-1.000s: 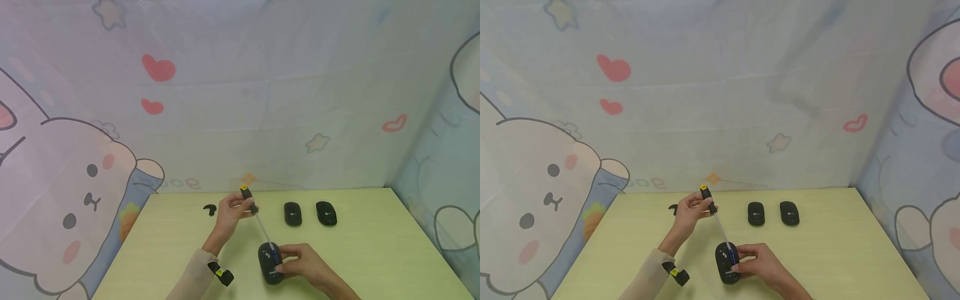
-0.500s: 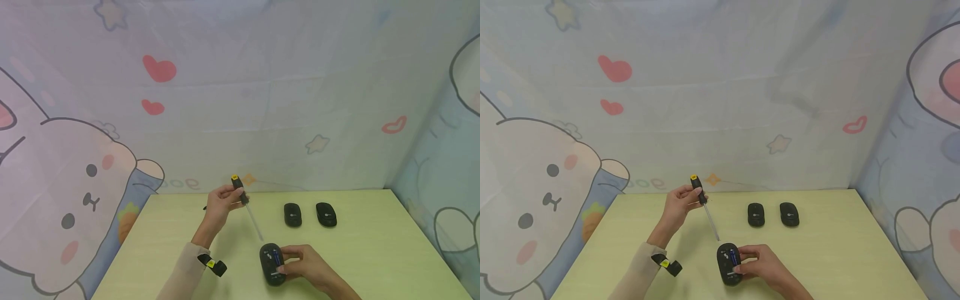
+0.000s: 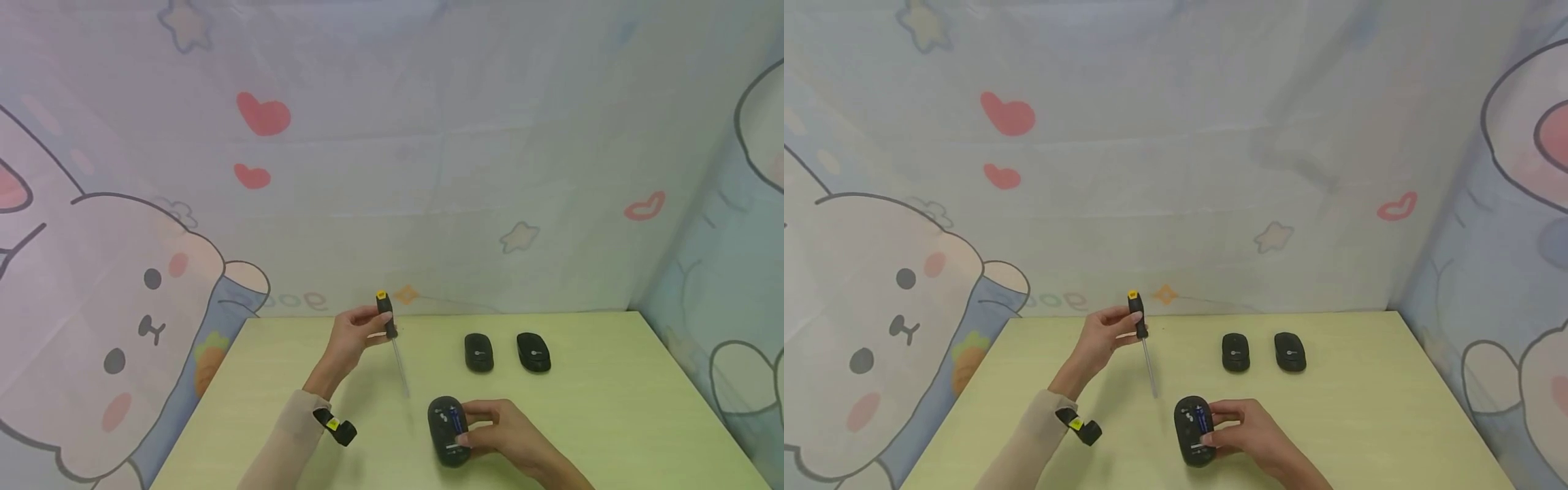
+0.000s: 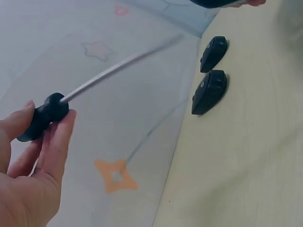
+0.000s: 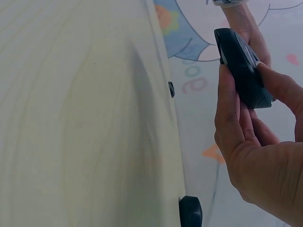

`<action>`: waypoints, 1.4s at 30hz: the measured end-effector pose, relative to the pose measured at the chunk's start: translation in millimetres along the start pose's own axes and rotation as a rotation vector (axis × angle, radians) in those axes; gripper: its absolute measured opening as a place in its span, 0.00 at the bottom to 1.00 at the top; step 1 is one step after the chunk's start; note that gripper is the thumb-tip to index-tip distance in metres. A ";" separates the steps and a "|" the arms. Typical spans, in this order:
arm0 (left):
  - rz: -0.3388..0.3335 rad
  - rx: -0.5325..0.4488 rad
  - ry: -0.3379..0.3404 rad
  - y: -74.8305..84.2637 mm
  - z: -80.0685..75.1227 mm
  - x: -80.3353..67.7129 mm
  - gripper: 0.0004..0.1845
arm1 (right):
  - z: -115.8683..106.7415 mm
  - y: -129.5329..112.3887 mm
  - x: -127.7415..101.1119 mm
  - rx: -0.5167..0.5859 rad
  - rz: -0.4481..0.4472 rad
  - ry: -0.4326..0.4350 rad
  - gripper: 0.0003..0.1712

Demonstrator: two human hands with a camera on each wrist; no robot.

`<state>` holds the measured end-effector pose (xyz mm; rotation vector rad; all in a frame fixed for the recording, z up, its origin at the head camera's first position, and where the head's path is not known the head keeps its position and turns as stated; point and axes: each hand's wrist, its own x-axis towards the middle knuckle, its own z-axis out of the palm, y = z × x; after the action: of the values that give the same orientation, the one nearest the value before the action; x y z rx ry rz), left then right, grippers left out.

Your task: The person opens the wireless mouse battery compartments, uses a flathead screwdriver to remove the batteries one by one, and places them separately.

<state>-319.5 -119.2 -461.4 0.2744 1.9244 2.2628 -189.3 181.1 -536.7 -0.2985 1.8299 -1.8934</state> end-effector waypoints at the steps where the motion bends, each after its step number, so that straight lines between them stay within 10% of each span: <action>1: -0.013 0.010 -0.001 -2.2 -1.4 0.8 0.19 | -0.3 0.3 -0.1 -0.001 0.004 0.001 0.33; 21: -0.238 0.166 0.070 -38.4 -24.7 13.8 0.25 | -1.4 2.5 -3.0 0.008 0.011 -0.001 0.34; 42: -0.320 0.245 0.164 -77.6 -48.0 31.2 0.26 | -3.2 -1.0 -3.6 0.013 0.015 -0.018 0.34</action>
<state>-361.1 -145.2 -544.3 -0.1867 2.1479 1.8986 -187.9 185.6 -535.3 -0.2952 1.8022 -1.8863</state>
